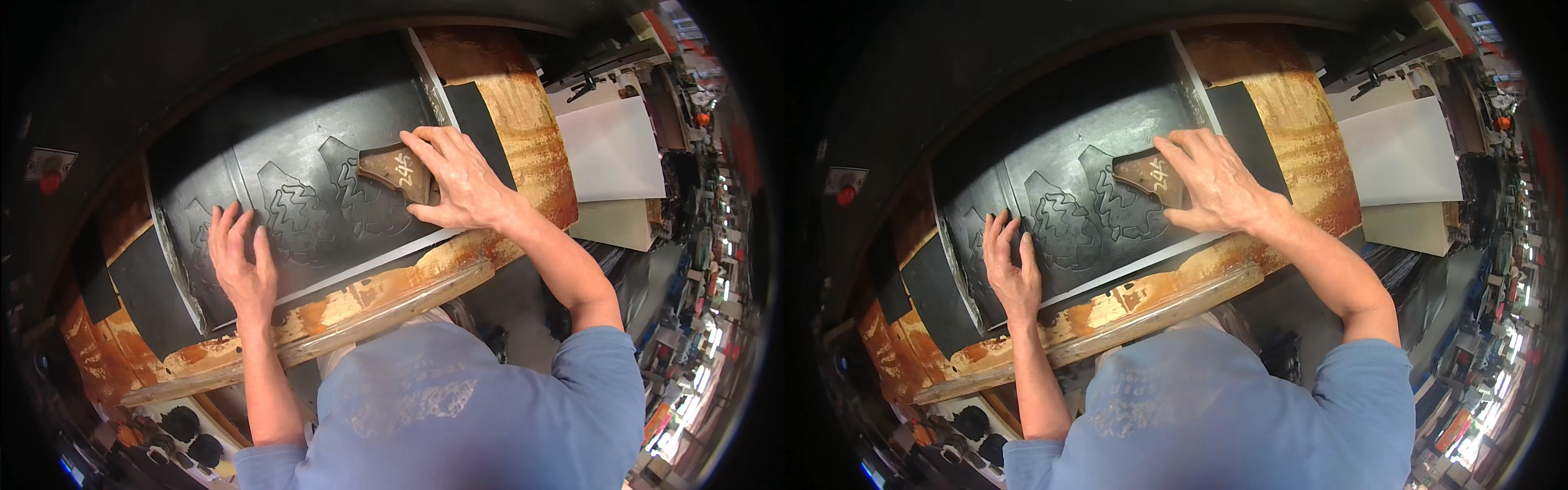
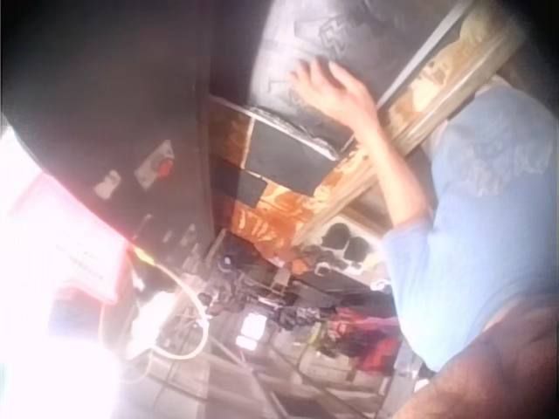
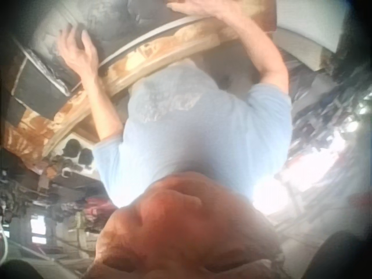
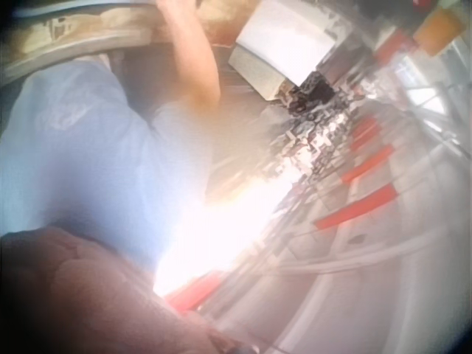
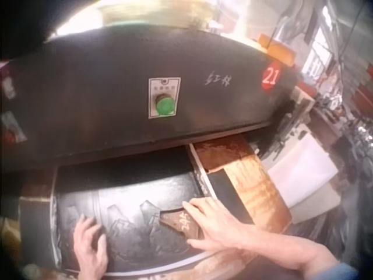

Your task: The person places a large black sheet on a cutting machine, aligns a wooden template, and uses the machine to cut out shapes. They remove the cut pieces and repeat the process with new sheets, collecting the finished cutouts.

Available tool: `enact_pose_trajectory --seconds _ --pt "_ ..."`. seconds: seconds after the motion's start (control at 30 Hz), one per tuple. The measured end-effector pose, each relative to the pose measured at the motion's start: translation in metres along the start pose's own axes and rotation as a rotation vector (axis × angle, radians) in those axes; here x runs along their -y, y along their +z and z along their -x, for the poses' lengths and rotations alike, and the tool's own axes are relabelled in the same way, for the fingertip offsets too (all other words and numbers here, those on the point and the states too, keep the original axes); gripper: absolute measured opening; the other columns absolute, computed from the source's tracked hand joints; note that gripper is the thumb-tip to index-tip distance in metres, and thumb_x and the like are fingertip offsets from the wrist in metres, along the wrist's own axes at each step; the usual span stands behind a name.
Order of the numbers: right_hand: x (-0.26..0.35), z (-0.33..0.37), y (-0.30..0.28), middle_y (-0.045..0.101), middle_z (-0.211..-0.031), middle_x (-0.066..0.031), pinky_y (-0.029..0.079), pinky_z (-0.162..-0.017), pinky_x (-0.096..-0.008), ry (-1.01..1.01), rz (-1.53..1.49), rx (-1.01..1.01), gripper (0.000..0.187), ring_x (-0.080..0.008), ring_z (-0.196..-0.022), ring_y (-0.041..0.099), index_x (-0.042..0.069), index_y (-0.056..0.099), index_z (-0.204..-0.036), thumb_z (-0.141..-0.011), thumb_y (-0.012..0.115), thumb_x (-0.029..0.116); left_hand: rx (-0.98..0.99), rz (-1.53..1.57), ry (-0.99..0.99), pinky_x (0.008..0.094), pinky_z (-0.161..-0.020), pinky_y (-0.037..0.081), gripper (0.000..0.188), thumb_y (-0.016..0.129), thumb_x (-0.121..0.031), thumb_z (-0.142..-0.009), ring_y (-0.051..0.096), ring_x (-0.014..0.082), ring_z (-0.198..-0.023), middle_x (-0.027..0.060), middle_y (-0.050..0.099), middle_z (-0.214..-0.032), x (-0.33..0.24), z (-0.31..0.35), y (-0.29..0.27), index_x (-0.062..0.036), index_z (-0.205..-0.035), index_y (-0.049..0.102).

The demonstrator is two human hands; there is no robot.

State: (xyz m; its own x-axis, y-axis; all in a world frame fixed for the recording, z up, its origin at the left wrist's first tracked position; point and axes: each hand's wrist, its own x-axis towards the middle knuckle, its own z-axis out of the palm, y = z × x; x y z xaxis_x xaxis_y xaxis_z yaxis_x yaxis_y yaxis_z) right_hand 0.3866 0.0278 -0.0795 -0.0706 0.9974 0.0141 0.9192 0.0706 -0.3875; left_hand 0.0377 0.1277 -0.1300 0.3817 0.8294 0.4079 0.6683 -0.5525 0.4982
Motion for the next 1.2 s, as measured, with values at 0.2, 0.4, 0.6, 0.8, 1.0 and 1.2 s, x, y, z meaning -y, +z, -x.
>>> enact_pose_trajectory --seconds 0.2,0.4,0.6,0.8,1.0,1.2 --pt "-0.024 -0.025 -0.035 0.05 -0.158 -0.0148 0.029 -0.13 -0.0631 -0.511 0.218 0.097 0.098 -0.0382 -0.152 0.041 0.015 0.056 -0.152 -0.059 0.085 0.002 0.023 -0.004 -0.043 0.0489 -0.123 0.04 0.023 0.069 -0.007 -0.104 0.05 0.0362 -0.151 0.0117 0.066 -0.147 0.001 -0.001 -0.002 -0.0048 -0.126 0.074" --pt "-0.044 -0.041 -0.037 0.035 -0.174 -0.0182 0.031 -0.131 -0.0565 -0.245 0.142 0.001 0.078 -0.044 -0.16 0.032 0.016 0.059 -0.153 -0.08 0.067 -0.009 0.008 -0.006 -0.036 0.0482 -0.123 0.04 0.021 0.068 -0.006 -0.103 0.051 0.0347 -0.15 0.0114 0.069 -0.144 0.002 -0.003 -0.001 -0.0042 -0.123 0.075" --pt "0.019 -0.004 0.033 0.02 -0.172 -0.0384 0.034 -0.128 -0.0561 0.385 -0.307 -0.354 0.106 -0.05 -0.159 0.03 0.005 0.043 -0.164 -0.081 0.093 0.047 0.01 -0.018 -0.063 0.0499 -0.121 0.04 0.022 0.071 -0.005 -0.1 0.054 0.0381 -0.146 0.0118 0.069 -0.14 0.002 -0.004 -0.001 -0.0058 -0.122 0.074" --pt "-0.003 -0.024 0.03 0.023 -0.168 -0.041 0.034 -0.126 -0.0632 0.181 -0.271 -0.342 0.098 -0.0572 -0.155 0.029 0.002 0.049 -0.158 -0.07 0.083 0.031 0.009 -0.001 -0.063 0.0495 -0.122 0.04 0.02 0.071 -0.005 -0.1 0.053 0.0375 -0.146 0.0115 0.07 -0.14 0.001 -0.005 -0.001 -0.0058 -0.12 0.075" --pt "-0.042 -0.025 0.024 0.031 -0.173 -0.0242 0.035 -0.129 -0.0543 -0.045 -0.377 -0.293 0.091 -0.0444 -0.16 0.03 0.016 0.055 -0.156 -0.068 0.077 0.019 0.008 0.011 -0.065 0.0493 -0.122 0.039 0.019 0.071 -0.005 -0.1 0.053 0.0366 -0.146 0.0113 0.07 -0.141 0.001 -0.005 -0.001 -0.0058 -0.119 0.076" --pt "-0.045 -0.034 0.03 0.032 -0.173 -0.0239 0.033 -0.13 -0.0551 -0.111 -0.435 -0.3 0.092 -0.0456 -0.16 0.03 0.015 0.054 -0.157 -0.067 0.074 0.018 0.003 -0.002 -0.06 0.0492 -0.122 0.039 0.02 0.072 -0.005 -0.1 0.053 0.0363 -0.146 0.0112 0.07 -0.141 0.004 -0.005 0.0 -0.0058 -0.119 0.076"
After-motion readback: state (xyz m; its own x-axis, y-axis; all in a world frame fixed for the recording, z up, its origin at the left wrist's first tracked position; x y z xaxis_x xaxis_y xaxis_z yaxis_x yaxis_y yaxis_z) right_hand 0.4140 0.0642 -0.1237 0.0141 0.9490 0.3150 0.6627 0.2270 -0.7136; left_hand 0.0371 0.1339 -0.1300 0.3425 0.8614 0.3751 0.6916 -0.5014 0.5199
